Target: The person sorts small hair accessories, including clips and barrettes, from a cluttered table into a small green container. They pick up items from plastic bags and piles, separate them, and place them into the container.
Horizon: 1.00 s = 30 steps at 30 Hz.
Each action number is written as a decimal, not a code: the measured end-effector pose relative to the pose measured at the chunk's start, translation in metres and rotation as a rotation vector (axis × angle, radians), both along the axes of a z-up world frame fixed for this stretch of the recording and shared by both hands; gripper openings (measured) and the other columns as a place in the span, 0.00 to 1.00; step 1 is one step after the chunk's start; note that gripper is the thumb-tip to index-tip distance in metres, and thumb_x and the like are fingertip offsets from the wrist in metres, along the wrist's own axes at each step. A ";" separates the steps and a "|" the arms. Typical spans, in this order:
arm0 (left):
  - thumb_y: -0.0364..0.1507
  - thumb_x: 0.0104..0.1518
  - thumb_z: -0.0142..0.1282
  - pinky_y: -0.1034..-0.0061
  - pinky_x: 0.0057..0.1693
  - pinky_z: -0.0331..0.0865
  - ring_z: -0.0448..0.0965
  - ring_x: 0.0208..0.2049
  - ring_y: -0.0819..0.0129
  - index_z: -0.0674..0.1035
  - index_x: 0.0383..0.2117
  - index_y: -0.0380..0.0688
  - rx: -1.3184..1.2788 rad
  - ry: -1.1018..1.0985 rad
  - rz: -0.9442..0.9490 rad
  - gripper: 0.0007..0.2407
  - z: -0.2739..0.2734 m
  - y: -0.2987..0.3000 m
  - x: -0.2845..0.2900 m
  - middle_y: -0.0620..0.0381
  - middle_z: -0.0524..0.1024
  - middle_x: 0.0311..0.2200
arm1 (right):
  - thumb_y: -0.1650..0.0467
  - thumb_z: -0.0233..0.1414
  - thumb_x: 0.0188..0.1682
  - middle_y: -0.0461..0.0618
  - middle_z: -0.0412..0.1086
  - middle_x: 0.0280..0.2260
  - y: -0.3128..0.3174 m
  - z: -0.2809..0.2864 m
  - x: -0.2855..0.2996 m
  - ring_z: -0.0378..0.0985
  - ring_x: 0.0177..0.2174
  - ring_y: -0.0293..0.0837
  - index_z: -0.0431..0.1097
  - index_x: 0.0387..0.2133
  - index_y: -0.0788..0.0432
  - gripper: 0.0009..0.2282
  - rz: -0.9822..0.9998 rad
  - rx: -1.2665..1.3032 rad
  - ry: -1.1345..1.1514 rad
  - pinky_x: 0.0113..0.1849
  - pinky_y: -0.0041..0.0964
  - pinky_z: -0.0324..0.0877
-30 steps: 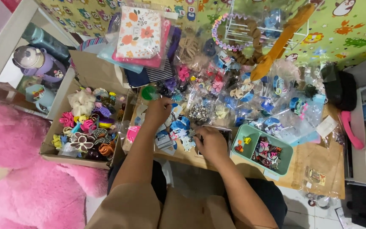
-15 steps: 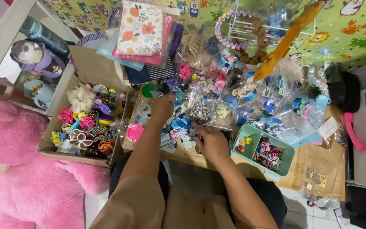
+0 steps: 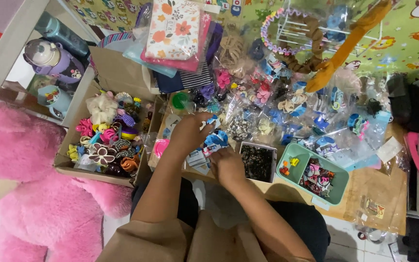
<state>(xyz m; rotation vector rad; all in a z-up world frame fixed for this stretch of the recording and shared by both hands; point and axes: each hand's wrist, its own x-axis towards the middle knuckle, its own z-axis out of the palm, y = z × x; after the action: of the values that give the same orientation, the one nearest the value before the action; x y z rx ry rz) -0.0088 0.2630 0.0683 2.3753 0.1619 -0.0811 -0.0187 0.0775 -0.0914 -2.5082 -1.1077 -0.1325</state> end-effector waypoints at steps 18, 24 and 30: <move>0.32 0.62 0.53 0.59 0.47 0.78 0.82 0.45 0.47 0.76 0.55 0.45 0.013 -0.080 -0.113 0.16 -0.002 0.023 0.011 0.41 0.81 0.40 | 0.58 0.60 0.46 0.50 0.70 0.39 0.081 0.029 -0.011 0.62 0.48 0.54 0.77 0.36 0.56 0.15 -0.108 -0.336 0.009 0.47 0.50 0.59; 0.33 0.61 0.54 0.54 0.48 0.77 0.81 0.43 0.43 0.77 0.54 0.45 0.006 -0.121 -0.110 0.16 -0.013 0.023 0.013 0.38 0.80 0.37 | 0.54 0.52 0.51 0.50 0.71 0.44 0.097 0.045 0.004 0.57 0.53 0.54 0.75 0.44 0.56 0.20 -0.143 -0.647 0.315 0.51 0.51 0.53; 0.32 0.60 0.54 0.56 0.49 0.77 0.81 0.43 0.45 0.77 0.52 0.46 0.017 -0.171 -0.123 0.14 -0.013 0.023 0.013 0.42 0.81 0.38 | 0.53 0.52 0.51 0.48 0.73 0.48 0.108 0.070 0.007 0.54 0.56 0.53 0.70 0.52 0.54 0.23 -0.225 -0.698 0.417 0.54 0.52 0.49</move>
<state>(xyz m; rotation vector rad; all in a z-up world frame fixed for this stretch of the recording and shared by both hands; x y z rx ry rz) 0.0038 0.2864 0.0549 2.3945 -0.0657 0.0648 -0.0116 0.1859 -0.0218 -3.0380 -0.7756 0.8125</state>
